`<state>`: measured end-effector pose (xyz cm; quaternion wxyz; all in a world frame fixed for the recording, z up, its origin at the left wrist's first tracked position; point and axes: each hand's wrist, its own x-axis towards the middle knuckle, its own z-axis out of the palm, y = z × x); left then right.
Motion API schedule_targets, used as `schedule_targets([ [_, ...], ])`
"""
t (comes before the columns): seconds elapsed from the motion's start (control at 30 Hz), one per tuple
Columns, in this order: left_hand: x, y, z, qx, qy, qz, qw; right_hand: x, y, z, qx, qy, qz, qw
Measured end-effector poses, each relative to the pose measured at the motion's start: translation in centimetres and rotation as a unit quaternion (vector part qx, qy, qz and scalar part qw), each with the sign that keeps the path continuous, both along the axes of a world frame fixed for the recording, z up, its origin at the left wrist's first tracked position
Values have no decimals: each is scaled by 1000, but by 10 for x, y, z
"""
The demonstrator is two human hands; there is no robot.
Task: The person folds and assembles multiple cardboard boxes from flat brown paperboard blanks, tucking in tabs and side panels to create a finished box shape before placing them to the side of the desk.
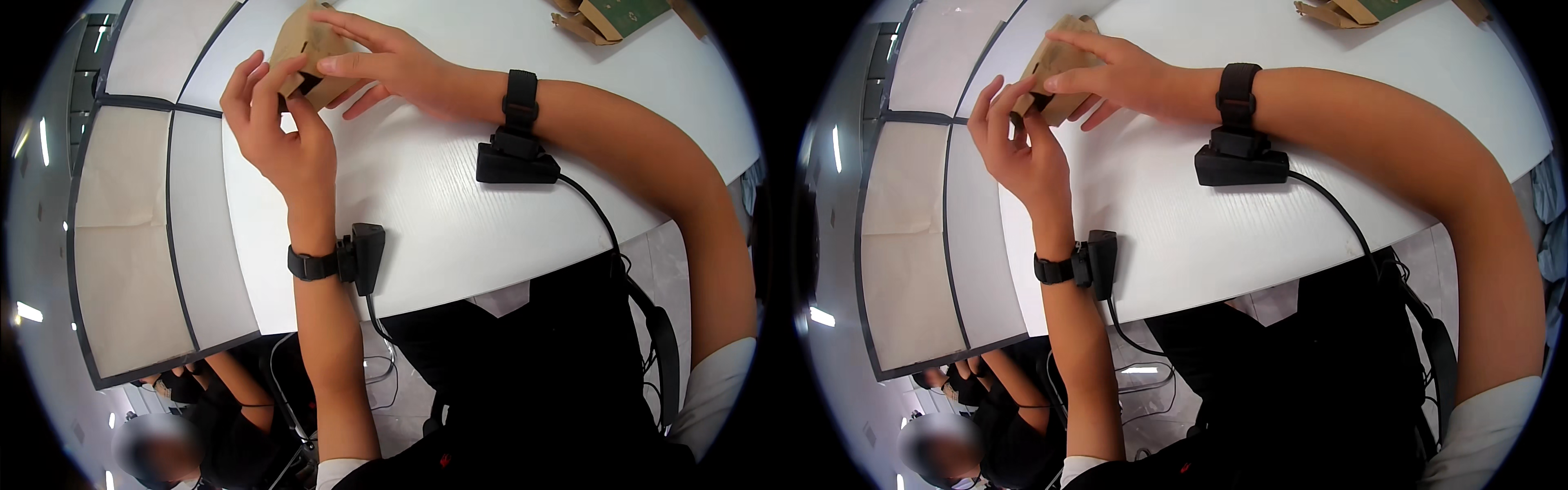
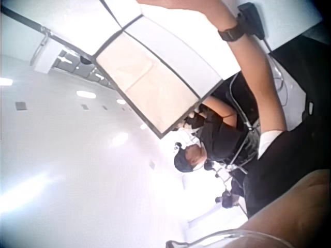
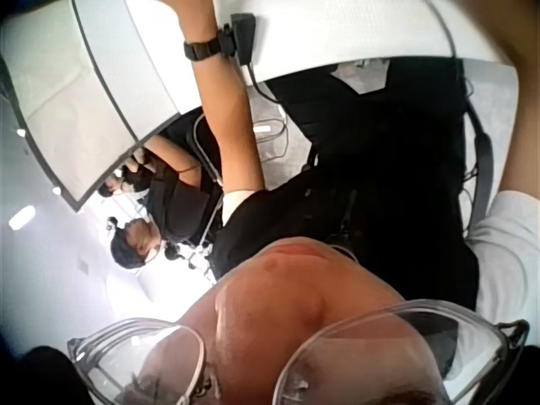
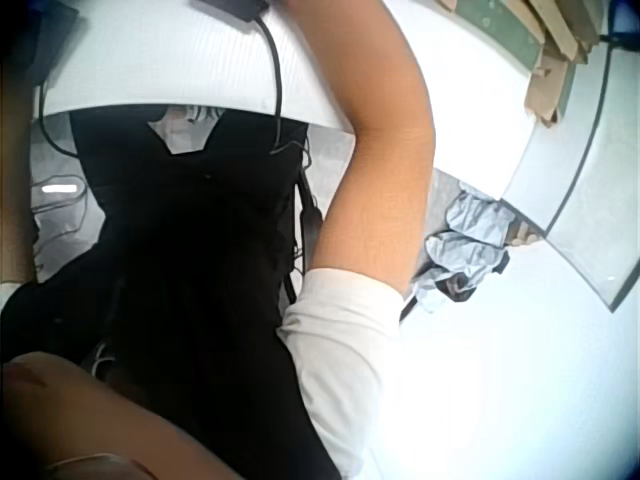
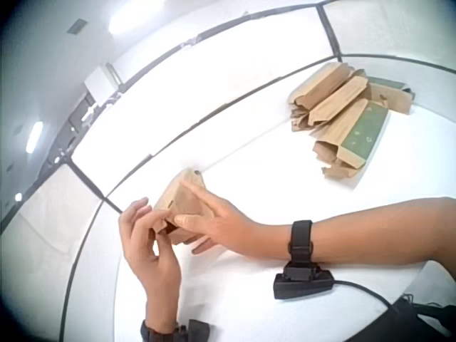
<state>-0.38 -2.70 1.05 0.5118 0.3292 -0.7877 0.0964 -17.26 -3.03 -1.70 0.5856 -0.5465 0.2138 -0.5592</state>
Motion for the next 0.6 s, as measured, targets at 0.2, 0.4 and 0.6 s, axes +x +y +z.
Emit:
schedule_targets([
  [0.2, -14, 2, -2, 65, 86, -90, 990, -4, -12, -11, -44, 13, -19, 999],
  [0.4, -3, -3, -6, 100, 106, -136, 980, -2, -17, -11, -35, -42, -19, 998],
  [0.6, -5, -6, -9, 121, 96, -127, 980, -2, -18, -15, -35, -49, -33, 998],
])
